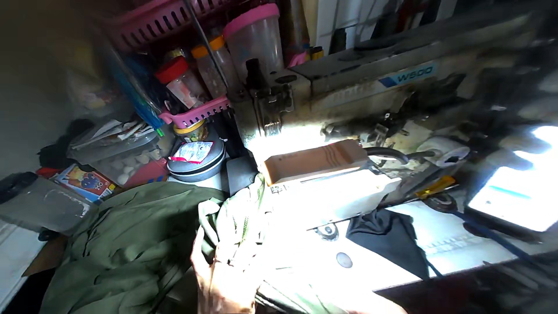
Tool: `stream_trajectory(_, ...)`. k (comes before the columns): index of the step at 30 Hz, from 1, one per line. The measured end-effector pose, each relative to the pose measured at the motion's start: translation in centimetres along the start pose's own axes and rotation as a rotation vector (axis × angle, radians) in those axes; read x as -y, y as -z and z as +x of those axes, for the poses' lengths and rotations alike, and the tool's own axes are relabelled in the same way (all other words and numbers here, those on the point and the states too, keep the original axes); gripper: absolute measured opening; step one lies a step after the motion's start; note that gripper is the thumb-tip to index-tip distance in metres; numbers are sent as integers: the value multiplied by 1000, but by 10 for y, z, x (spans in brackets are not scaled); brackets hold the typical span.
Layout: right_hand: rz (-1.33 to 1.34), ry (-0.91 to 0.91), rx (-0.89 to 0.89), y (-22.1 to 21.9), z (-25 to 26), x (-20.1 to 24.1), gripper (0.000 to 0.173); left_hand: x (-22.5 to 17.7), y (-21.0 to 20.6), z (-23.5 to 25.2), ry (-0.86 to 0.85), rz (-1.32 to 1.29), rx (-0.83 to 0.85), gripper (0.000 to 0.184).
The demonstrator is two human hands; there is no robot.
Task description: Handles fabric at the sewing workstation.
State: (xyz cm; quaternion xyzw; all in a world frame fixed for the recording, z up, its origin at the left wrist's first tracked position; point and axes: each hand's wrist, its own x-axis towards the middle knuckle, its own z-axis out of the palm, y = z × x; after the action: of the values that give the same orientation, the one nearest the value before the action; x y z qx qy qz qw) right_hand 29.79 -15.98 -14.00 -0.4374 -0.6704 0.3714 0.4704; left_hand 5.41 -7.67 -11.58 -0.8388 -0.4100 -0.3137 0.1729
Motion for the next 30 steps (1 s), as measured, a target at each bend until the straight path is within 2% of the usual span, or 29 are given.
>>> stream_trajectory(7,-15,-113,-47,-3,21,-1,25,15,-19,15,-19,44,-71,26)
stream_trajectory(12,-45,-179,-55,-2,36,1,27,25,-16,27,-125,-33,-15,25)
stream_trajectory(15,-31,-156,-65,-1,38,-3,26,28,-11,27,-198,-29,18,25)
stream_trajectory(18,7,-158,-56,-1,45,-12,25,26,-9,33,-133,119,29,29)
stream_trajectory(21,65,-135,-105,-6,58,-28,23,22,-9,44,-67,220,105,46)
stream_trajectory(25,63,-146,-126,-8,72,-31,23,26,-18,57,-36,293,199,61)
stream_trajectory(27,43,-168,-120,-7,79,-29,25,29,-22,64,-37,300,221,61)
stream_trajectory(30,33,-200,-128,-7,87,-27,27,32,-27,74,-48,302,213,50)
